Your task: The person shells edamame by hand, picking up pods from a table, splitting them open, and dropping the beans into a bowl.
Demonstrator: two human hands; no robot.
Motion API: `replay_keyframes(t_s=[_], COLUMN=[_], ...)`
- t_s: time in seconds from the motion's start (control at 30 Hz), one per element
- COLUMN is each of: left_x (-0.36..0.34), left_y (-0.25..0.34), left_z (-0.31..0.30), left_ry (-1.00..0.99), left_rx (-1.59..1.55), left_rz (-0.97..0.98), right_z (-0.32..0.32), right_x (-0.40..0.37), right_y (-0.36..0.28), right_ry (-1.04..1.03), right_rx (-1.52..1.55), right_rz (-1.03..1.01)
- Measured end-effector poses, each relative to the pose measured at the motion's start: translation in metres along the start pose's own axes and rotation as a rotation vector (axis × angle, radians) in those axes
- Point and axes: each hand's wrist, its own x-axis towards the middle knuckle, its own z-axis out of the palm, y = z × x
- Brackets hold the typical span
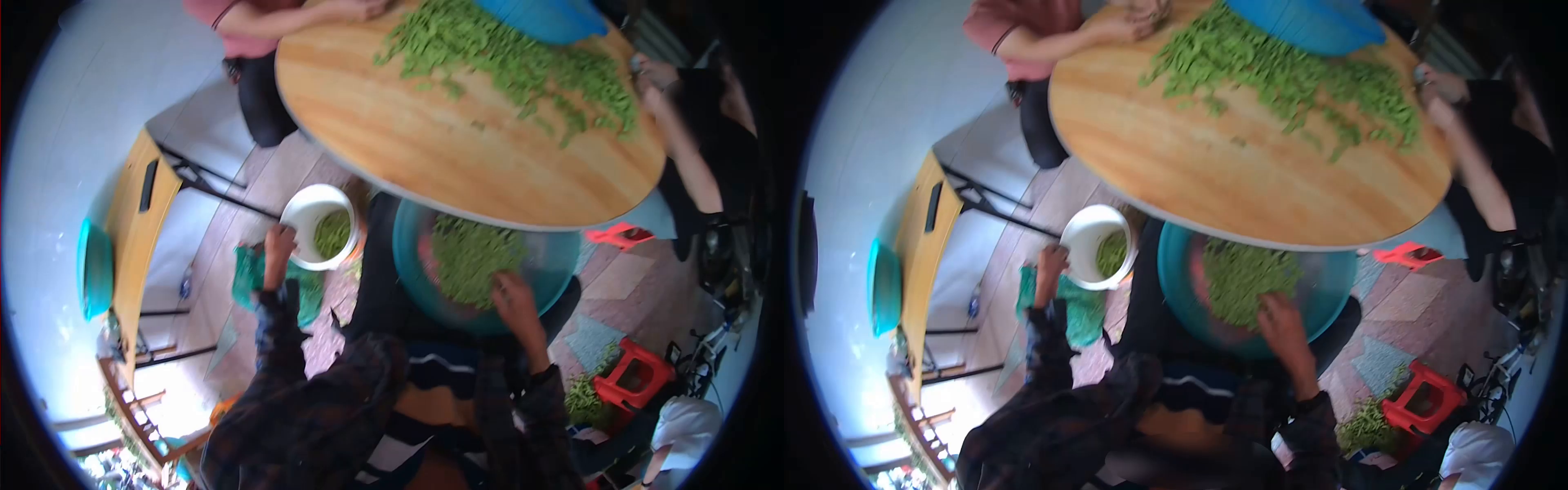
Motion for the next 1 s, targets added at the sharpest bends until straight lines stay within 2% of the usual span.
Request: replay_keyframes(t_s=[0.03,0.1,0.17,0.23,0.3,0.33,0.37,0.43,0.47,0.53,0.67,0.73,1.0], left_x=[-0.010,-0.029,-0.032,-0.038,-0.042,-0.041,-0.055,-0.037,-0.031,-0.022,-0.009,-0.007,-0.006], left_y=[0.031,0.099,0.143,0.192,0.236,0.251,0.293,0.299,0.310,0.330,0.347,0.349,0.352], left_z=[-0.001,0.007,0.012,0.019,0.030,0.038,0.036,0.067,0.075,0.092,0.115,0.114,0.116], left_ry=[0.033,0.133,0.182,0.194,0.197,0.178,0.081,0.114,0.125,0.194,0.224,0.232,0.274], left_rx=[-0.051,-0.257,-0.335,-0.411,-0.564,-0.571,-0.661,-0.610,-0.621,-0.343,-0.397,-0.389,-0.313], left_rz=[-0.100,-0.095,0.034,0.080,0.232,0.300,0.271,0.448,0.454,0.698,0.671,0.660,0.662], right_z=[-0.006,-0.020,-0.042,-0.064,-0.076,-0.080,-0.083,-0.081,-0.081,-0.077,-0.057,-0.047,-0.041], right_x=[0.002,0.016,0.029,0.053,0.087,0.108,0.131,0.187,0.215,0.272,0.361,0.392,0.440], right_y=[-0.008,-0.031,-0.063,-0.094,-0.106,-0.108,-0.109,-0.103,-0.103,-0.099,-0.090,-0.083,-0.074], right_ry=[0.017,0.052,0.009,0.024,0.029,0.057,0.085,0.151,0.165,0.193,0.274,0.304,0.258], right_rx=[0.027,0.030,0.188,0.172,0.166,0.120,0.075,0.064,0.052,0.006,-0.126,-0.187,-0.465], right_rz=[0.012,0.014,0.091,0.050,0.006,-0.033,-0.073,-0.092,-0.140,-0.229,-0.326,-0.304,-0.226])
